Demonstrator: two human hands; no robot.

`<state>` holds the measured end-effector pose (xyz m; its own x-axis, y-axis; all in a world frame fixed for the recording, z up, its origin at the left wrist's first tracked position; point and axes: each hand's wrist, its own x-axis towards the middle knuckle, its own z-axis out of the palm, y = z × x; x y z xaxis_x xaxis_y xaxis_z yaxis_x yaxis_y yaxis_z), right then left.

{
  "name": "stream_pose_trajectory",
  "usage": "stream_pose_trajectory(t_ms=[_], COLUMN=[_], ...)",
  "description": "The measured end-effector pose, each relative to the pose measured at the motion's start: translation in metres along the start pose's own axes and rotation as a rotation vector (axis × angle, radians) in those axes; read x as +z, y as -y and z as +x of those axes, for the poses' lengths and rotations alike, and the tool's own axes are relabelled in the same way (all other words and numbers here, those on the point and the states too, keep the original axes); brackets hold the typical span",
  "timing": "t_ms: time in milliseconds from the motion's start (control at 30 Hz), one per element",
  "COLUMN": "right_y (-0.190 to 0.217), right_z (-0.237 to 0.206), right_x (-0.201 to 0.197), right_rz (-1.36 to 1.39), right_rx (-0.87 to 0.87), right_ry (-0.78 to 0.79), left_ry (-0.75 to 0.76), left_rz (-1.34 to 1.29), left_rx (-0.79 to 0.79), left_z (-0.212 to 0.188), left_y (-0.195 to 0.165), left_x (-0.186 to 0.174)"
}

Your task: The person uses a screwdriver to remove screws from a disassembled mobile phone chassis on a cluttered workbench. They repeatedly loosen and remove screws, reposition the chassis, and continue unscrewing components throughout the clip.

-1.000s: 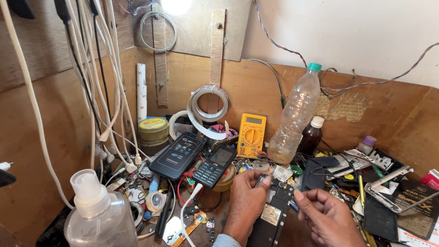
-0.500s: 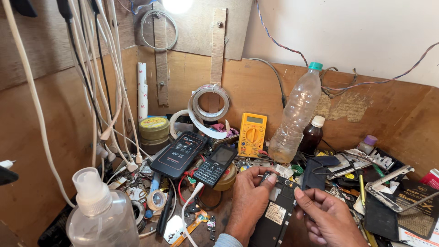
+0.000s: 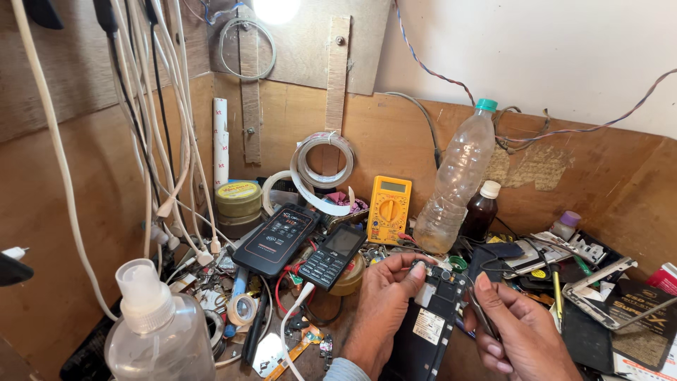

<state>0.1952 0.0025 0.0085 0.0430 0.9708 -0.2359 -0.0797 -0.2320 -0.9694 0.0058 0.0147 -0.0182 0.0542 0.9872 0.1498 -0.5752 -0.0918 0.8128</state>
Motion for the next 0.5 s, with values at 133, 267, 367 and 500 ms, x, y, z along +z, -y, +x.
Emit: stream_pose_trajectory(t_ms=[133, 267, 367, 500], right_y=[-0.007, -0.019, -0.022, -0.015], right_z=[0.007, 0.014, 0.018, 0.018], right_x=[-0.003, -0.009, -0.008, -0.004], right_rz=[-0.031, -0.051, -0.053, 0.022], right_rx=[-0.065, -0.087, -0.057, 0.032], right_ry=[0.074, 0.154, 0.111, -0.039], left_ry=[-0.024, -0.051, -0.083, -0.006], left_rz=[-0.029, -0.001, 0.208, 0.510], left_rx=[0.039, 0.102, 0.176, 0.297], left_z=[0.000, 0.001, 0.003, 0.002], left_y=[-0.001, 0.006, 0.013, 0.017], left_x=[0.001, 0.002, 0.005, 0.009])
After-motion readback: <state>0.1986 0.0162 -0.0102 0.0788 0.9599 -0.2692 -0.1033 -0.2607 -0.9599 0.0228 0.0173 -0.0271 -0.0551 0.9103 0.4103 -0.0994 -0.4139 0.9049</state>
